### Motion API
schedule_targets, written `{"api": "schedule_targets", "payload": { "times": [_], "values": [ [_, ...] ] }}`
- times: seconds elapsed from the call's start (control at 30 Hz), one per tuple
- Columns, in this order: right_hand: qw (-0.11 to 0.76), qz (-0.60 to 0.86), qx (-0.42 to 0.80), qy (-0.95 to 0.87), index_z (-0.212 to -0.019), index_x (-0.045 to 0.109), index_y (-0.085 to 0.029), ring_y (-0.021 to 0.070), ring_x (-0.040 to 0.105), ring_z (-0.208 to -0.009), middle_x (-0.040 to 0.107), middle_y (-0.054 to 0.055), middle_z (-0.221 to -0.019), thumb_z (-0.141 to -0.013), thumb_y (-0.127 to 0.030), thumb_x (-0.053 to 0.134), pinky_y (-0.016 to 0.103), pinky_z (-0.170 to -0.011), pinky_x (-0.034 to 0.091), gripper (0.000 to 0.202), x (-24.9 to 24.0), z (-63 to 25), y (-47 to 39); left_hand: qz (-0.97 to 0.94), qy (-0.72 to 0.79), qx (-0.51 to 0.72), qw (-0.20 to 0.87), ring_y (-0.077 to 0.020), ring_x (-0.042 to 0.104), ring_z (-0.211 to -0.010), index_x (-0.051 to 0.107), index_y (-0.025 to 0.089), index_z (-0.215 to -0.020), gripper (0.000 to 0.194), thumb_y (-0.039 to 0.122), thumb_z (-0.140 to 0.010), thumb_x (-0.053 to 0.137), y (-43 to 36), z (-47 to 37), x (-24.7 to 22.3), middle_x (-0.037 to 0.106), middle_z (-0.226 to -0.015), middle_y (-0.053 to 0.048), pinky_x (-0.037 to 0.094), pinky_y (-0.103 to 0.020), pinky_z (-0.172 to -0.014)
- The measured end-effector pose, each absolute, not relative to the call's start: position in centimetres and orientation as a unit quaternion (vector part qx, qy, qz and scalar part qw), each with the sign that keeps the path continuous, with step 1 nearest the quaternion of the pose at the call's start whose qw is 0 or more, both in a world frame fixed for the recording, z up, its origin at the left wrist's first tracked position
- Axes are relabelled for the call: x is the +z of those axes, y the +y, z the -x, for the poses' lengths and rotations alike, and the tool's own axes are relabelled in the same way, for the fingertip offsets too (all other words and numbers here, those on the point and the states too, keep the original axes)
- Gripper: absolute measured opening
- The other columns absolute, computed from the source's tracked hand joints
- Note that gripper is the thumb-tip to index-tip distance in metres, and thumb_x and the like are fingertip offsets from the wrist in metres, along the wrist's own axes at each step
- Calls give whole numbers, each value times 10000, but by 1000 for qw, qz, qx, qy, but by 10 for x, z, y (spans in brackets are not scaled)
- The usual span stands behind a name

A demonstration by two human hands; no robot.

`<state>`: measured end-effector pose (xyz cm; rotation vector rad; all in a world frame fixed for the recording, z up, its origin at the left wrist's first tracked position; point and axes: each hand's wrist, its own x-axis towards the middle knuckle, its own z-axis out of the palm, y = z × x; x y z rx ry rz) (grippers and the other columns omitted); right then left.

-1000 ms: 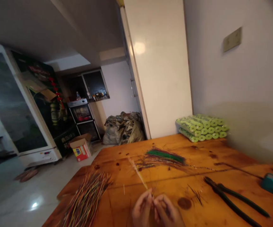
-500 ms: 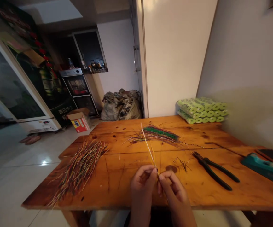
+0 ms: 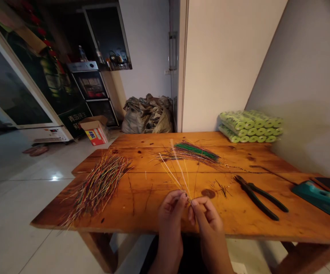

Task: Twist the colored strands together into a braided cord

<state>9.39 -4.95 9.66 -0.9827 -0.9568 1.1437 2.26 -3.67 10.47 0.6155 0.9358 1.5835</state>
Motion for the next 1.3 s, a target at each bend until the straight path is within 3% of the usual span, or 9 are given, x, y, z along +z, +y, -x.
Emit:
{"api": "schedule_targets", "payload": {
  "times": [0.53, 0.97, 1.3],
  "values": [
    [594, 418, 513, -458, -686, 503, -190, 75, 447, -515, 507, -49, -550, -807, -391, 535, 189, -521, 358, 237, 94, -86, -46, -246, 408, 691, 544, -82, 537, -636, 635, 155, -688, 162, 270, -611, 718, -34, -9, 97, 607, -666, 9, 423, -165, -592],
    [570, 412, 523, -481, -721, 528, -182, 74, 453, -507, 518, -50, -550, -792, -379, 556, 197, -517, 356, 212, 96, -91, -46, -259, 366, 641, 623, -53, 496, -546, 610, 157, -698, 145, 255, -640, 699, -34, 1, 98, 559, -607, 37, 409, -159, -546],
    [506, 394, 584, -498, -688, 520, -176, 83, 469, -506, 576, -19, -593, -769, -393, 578, 218, -524, 361, 239, 93, -102, -43, -321, 419, 663, 531, -83, 552, -630, 628, 161, -684, 131, 254, -629, 701, -34, 3, 93, 622, -656, 16, 416, -179, -611]
  ]
}}
